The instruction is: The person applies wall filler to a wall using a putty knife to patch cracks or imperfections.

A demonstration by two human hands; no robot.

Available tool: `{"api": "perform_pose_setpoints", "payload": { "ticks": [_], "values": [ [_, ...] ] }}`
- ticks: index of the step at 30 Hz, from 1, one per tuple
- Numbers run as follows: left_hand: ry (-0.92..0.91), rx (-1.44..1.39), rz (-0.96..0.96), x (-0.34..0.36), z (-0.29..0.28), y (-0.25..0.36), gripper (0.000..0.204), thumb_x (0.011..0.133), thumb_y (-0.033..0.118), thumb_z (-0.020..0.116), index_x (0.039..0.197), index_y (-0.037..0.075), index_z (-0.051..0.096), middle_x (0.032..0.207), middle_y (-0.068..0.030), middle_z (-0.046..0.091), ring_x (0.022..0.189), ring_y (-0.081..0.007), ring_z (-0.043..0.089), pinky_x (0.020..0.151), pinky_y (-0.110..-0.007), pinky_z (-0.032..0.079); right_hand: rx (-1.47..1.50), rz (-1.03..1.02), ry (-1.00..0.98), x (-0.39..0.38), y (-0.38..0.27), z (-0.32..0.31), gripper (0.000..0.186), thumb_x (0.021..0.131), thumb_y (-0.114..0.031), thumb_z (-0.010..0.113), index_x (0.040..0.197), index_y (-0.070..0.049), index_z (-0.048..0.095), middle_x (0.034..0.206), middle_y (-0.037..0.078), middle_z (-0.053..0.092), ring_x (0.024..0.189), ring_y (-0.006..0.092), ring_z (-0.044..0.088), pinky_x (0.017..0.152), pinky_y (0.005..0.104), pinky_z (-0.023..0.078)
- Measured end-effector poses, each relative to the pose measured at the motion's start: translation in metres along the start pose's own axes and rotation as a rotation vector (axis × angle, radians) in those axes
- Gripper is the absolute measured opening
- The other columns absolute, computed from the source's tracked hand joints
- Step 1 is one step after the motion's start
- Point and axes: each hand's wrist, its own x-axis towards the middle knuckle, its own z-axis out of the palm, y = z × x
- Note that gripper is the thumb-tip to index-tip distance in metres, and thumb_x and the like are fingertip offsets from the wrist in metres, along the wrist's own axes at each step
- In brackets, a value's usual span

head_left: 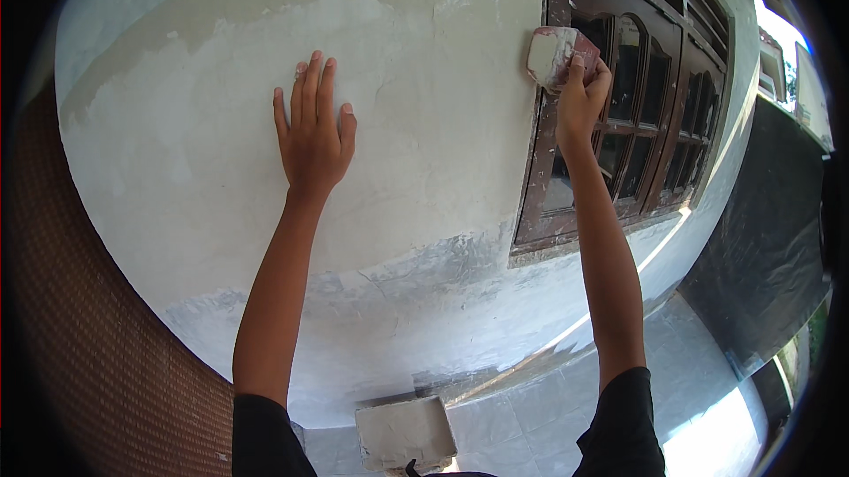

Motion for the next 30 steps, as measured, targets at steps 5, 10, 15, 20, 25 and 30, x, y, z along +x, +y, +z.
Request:
{"api": "perform_pose_setpoints", "payload": {
  "ticks": [5, 10, 15, 20, 25, 30],
  "values": [
    [-0.004, -0.001, 0.013, -0.002, 0.000, -0.004, 0.060, 0.094, 0.016, 0.052, 0.152, 0.014, 0.037, 0.158, -0.0029, 0.035, 0.146, -0.0237, 0.034, 0.121, -0.052, 0.016, 0.049, -0.057, -0.178, -0.035, -0.012, 0.029, 0.036, 0.102, -0.022, 0.056, 0.127, 0.003, 0.048, 0.111, 0.014, 0.058, 0.101, 0.0198, 0.057, 0.092, 0.0337, 0.045],
    [-0.007, -0.003, 0.009, -0.002, -0.001, -0.004, 0.060, 0.094, 0.016, 0.052, 0.152, 0.015, 0.037, 0.158, -0.0025, 0.035, 0.146, -0.0238, 0.034, 0.121, -0.052, 0.016, -0.062, -0.118, -0.245, -0.035, -0.005, 0.040, 0.035, 0.101, -0.021, 0.055, 0.127, 0.002, 0.048, 0.115, 0.019, 0.055, 0.107, 0.0281, 0.055, 0.097, 0.0387, 0.043],
    [-0.009, -0.016, 0.002, -0.001, -0.001, -0.002, 0.061, 0.094, 0.017, 0.052, 0.152, 0.015, 0.036, 0.158, -0.0027, 0.035, 0.146, -0.0242, 0.034, 0.121, -0.052, 0.017, -0.065, -0.031, -0.156, -0.016, 0.015, 0.024, 0.036, 0.101, -0.022, 0.056, 0.127, 0.002, 0.049, 0.115, 0.016, 0.056, 0.104, 0.0229, 0.056, 0.095, 0.0364, 0.044],
    [-0.014, -0.010, -0.010, -0.002, 0.000, -0.001, 0.061, 0.094, 0.016, 0.052, 0.152, 0.015, 0.036, 0.159, -0.0027, 0.035, 0.146, -0.0239, 0.034, 0.121, -0.052, 0.016, 0.044, 0.005, -0.066, -0.020, 0.003, 0.020, 0.037, 0.102, -0.022, 0.055, 0.127, 0.003, 0.049, 0.111, 0.012, 0.058, 0.100, 0.0149, 0.056, 0.092, 0.0313, 0.046],
    [-0.012, -0.001, -0.002, -0.003, -0.001, -0.005, 0.060, 0.094, 0.016, 0.053, 0.152, 0.015, 0.037, 0.158, -0.0027, 0.036, 0.146, -0.0232, 0.034, 0.121, -0.052, 0.017, -0.159, -0.196, -0.240, -0.041, -0.019, 0.039, 0.037, 0.099, -0.022, 0.057, 0.125, 0.003, 0.049, 0.112, 0.021, 0.056, 0.100, 0.0299, 0.058, 0.091, 0.0404, 0.045],
    [0.007, -0.008, 0.004, -0.001, 0.000, -0.002, 0.060, 0.094, 0.016, 0.052, 0.152, 0.015, 0.037, 0.158, -0.0026, 0.036, 0.146, -0.0231, 0.035, 0.121, -0.052, 0.017, -0.211, -0.156, -0.125, -0.013, 0.000, 0.017, 0.035, 0.099, -0.020, 0.056, 0.124, 0.004, 0.050, 0.112, 0.022, 0.056, 0.103, 0.0311, 0.058, 0.093, 0.0417, 0.044]
  ]
}}
